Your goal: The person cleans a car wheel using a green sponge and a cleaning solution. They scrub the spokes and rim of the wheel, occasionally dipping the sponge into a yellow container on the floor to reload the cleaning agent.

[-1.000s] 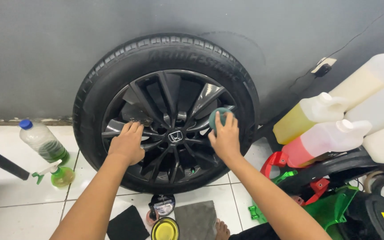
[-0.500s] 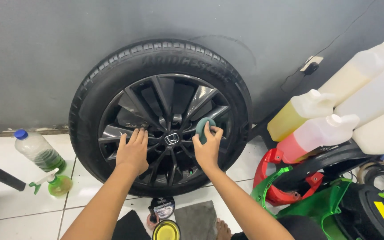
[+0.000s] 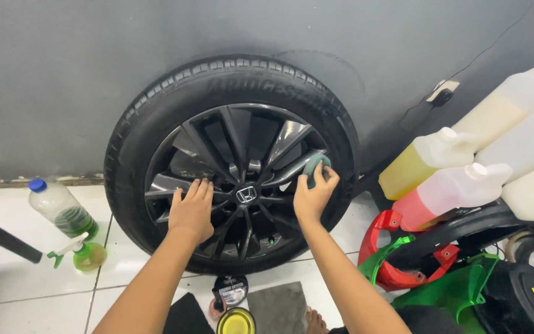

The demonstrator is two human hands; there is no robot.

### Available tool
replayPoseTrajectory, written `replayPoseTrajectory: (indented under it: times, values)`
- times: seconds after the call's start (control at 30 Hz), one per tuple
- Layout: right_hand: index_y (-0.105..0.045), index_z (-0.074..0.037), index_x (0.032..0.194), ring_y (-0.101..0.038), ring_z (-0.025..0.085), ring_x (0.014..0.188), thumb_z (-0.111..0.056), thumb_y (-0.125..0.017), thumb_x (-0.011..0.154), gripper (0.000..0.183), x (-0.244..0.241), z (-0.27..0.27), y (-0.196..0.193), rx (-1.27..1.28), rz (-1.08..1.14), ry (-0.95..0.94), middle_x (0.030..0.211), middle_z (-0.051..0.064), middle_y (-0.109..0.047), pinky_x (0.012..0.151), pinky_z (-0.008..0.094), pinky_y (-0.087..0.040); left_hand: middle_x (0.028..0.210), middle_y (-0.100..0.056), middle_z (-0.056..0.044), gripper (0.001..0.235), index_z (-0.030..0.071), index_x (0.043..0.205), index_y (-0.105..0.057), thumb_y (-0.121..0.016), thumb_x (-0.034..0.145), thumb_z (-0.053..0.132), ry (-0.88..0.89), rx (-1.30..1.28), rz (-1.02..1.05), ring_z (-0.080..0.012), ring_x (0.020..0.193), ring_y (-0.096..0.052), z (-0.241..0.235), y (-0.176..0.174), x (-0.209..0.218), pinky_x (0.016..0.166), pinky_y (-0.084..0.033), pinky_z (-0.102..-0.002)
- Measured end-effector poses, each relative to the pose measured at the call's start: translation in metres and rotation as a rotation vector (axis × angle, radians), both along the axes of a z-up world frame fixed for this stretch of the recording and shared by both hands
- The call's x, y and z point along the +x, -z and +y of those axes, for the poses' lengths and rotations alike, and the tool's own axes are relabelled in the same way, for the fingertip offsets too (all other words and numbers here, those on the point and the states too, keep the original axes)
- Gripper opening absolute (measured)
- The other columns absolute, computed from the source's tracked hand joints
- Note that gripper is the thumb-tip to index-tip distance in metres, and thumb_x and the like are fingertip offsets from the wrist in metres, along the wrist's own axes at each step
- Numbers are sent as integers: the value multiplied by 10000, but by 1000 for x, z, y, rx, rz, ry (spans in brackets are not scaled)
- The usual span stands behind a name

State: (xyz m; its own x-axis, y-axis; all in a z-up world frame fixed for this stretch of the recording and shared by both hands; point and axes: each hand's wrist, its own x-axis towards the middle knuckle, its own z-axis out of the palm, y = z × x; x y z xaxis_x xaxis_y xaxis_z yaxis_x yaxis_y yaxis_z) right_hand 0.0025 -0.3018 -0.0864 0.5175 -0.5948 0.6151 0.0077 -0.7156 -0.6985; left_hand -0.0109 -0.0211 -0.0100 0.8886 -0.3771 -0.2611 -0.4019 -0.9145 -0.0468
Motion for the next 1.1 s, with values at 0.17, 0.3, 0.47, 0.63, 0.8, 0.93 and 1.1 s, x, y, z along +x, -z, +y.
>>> replayPoseTrajectory:
  times: [0.17, 0.3, 0.47, 0.63, 0.8, 0.93, 1.1]
  values:
    - [-587, 70, 1358, -510, 464, 1273, -27, -660, 825, 547, -26, 45, -13, -35, 91, -86, 1336, 237, -414, 1070, 481, -464, 1699, -213, -91, 879, 79, 1620, -197, -570, 824, 97, -1, -43, -10, -235, 1563, -157, -1, -4, -1, 1234, -169, -504]
    - [-601, 50, 1348, -544, 438, 1224, -24, -662, 782, 574, -8, 18, 22, -53, -3, -6, 1336, 216, -418, 1066, 465, -460, 1700, -214, -94, 892, 70, 1618, -204, -563, 802, 77, 5, -36, -6, -247, 1564, -158, 1, -4, -4, 1224, -193, -510]
    - [-618, 71, 1313, -554, 457, 1198, 0, -668, 764, 557, -24, 44, 7, -116, 31, -76, 1319, 223, -420, 1042, 480, -476, 1695, -230, -94, 903, 70, 1614, -218, -568, 781, 57, 2, -64, -5, -248, 1560, -173, 1, -10, -8, 1207, -220, -511]
    - [-600, 81, 1323, -523, 457, 1201, 86, -626, 764, 560, -43, 58, -5, -344, 181, -239, 1317, 232, -398, 1010, 502, -495, 1698, -222, -95, 906, 67, 1615, -222, -570, 778, 52, -9, -93, 6, -259, 1561, -165, 3, -5, -3, 1189, -250, -521]
    - [-658, 6, 1292, -460, 404, 1193, 108, -645, 752, 550, -39, 51, -13, -578, 148, -163, 1357, 208, -454, 1009, 483, -443, 1700, -221, -73, 939, 95, 1620, -217, -609, 768, 73, -2, -101, -1, -247, 1562, -165, 7, -2, -3, 1122, -367, -509]
    - [-690, -29, 1251, -499, 351, 1192, 54, -742, 711, 549, -30, 48, 10, -846, 306, -252, 1365, 180, -528, 1025, 447, -461, 1707, -202, -60, 928, 100, 1624, -202, -583, 778, 68, -8, -96, 9, -240, 1565, -152, 5, -4, -3, 1109, -383, -508]
    - [-726, -21, 1201, -478, 340, 1156, 90, -679, 758, 459, -36, 42, -22, -545, 211, -69, 1345, 146, -512, 970, 412, -480, 1705, -208, -58, 943, 105, 1622, -211, -607, 767, 76, -6, -107, -7, -238, 1564, -154, 7, -3, -3, 1096, -397, -518]
